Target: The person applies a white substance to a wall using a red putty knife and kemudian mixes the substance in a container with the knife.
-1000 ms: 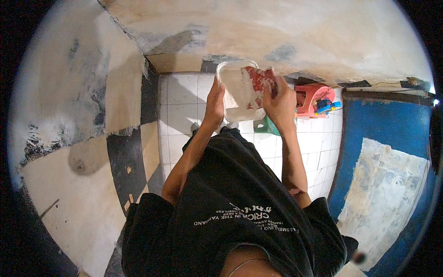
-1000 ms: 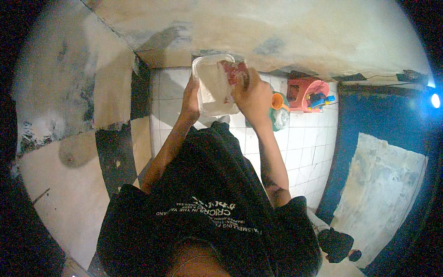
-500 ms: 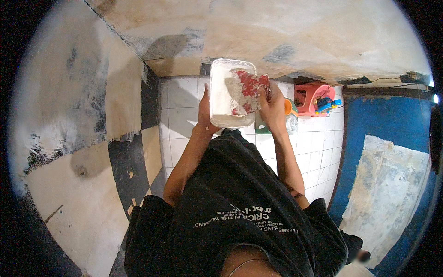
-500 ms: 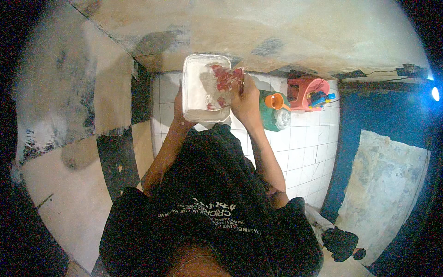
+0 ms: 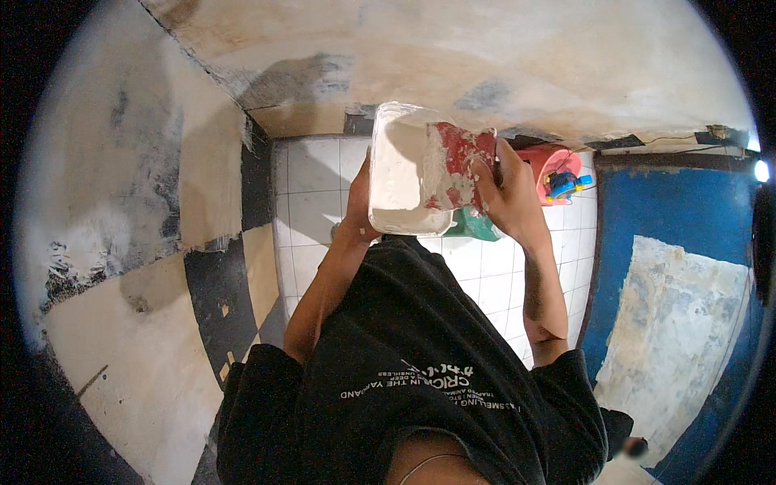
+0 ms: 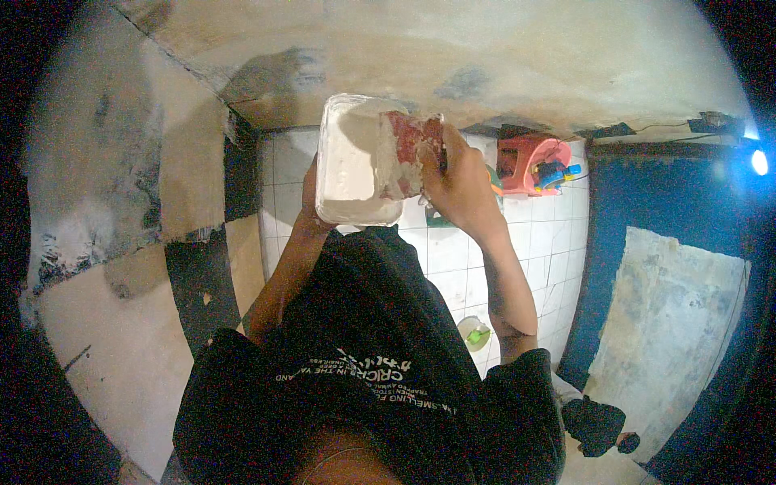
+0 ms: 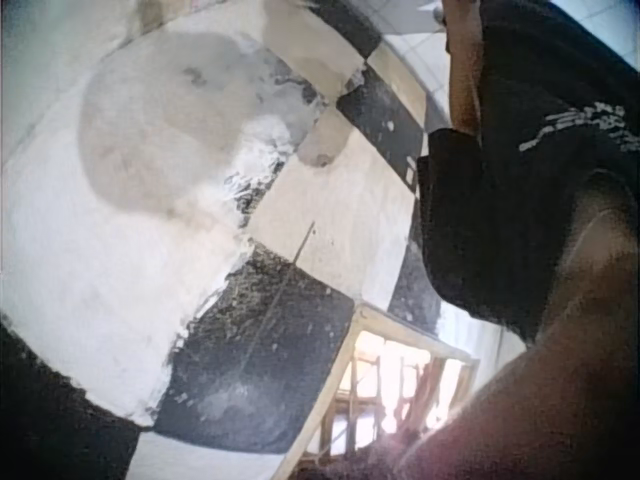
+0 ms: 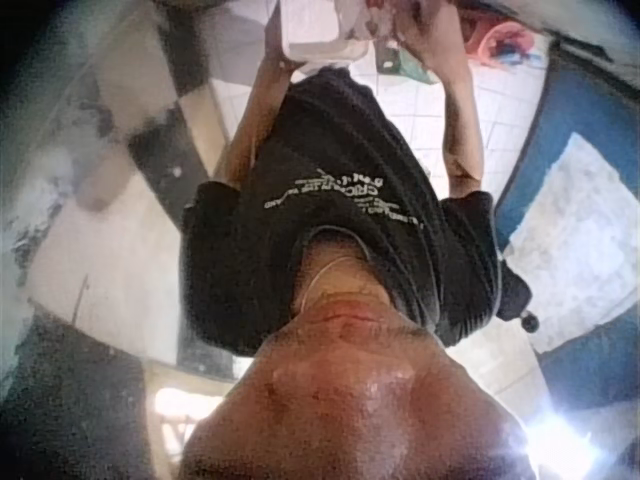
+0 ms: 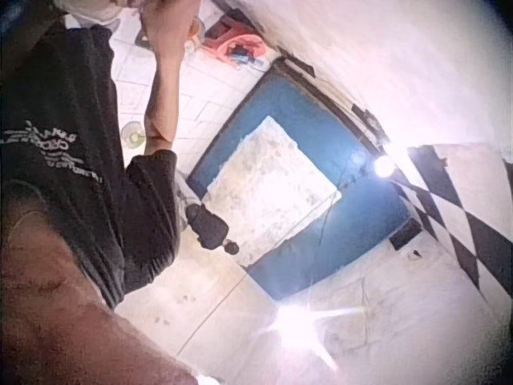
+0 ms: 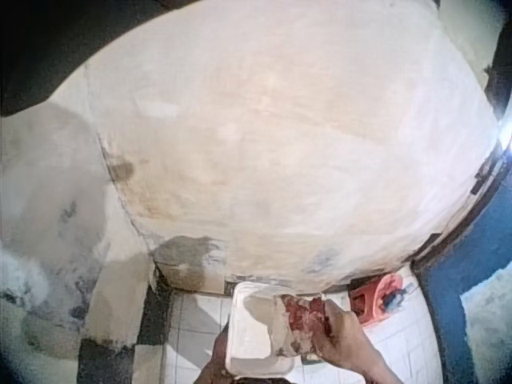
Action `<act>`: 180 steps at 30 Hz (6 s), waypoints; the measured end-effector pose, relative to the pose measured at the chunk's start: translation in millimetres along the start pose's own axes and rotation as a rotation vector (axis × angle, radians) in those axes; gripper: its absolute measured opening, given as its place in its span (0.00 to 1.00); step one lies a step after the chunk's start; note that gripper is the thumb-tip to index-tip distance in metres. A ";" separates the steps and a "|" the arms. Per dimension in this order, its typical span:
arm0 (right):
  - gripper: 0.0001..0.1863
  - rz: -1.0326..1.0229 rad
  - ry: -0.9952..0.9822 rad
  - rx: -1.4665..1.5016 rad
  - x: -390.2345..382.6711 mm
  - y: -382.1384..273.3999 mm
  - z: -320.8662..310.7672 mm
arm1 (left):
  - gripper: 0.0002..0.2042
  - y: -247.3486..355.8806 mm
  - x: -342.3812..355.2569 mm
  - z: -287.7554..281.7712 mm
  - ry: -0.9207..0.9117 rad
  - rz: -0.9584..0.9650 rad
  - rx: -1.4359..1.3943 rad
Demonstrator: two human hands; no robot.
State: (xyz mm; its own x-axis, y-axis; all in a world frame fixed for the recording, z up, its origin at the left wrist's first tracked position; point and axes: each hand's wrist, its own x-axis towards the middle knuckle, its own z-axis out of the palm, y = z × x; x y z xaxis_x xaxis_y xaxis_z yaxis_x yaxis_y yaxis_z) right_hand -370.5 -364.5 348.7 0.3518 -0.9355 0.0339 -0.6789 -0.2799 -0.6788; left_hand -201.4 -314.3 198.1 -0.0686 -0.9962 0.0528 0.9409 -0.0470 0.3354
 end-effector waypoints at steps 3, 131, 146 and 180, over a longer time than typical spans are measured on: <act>0.09 0.041 -0.007 0.102 -1.3 13.6 2.6 | 0.27 10.1 4.7 16.9 0.201 -0.166 -0.049; 0.11 0.396 -0.009 1.168 -13.8 33.6 23.8 | 0.25 20.3 -5.1 -60.6 0.196 -0.095 -0.401; 0.10 -0.600 0.528 -0.247 -2.0 5.0 5.7 | 0.25 63.2 -11.3 -25.0 -0.015 -0.026 -0.382; 0.10 -0.134 0.477 0.414 -34.7 39.5 44.1 | 0.27 79.5 -8.6 5.1 0.120 0.137 -0.223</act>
State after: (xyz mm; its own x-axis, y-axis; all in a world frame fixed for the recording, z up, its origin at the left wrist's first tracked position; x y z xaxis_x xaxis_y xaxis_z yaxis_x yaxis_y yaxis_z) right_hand -381.1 -333.6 288.4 0.0264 -0.9182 0.3952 -0.3102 -0.3833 -0.8700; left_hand -127.7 -309.1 229.1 0.0914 -0.9953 -0.0324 0.9893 0.0871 0.1170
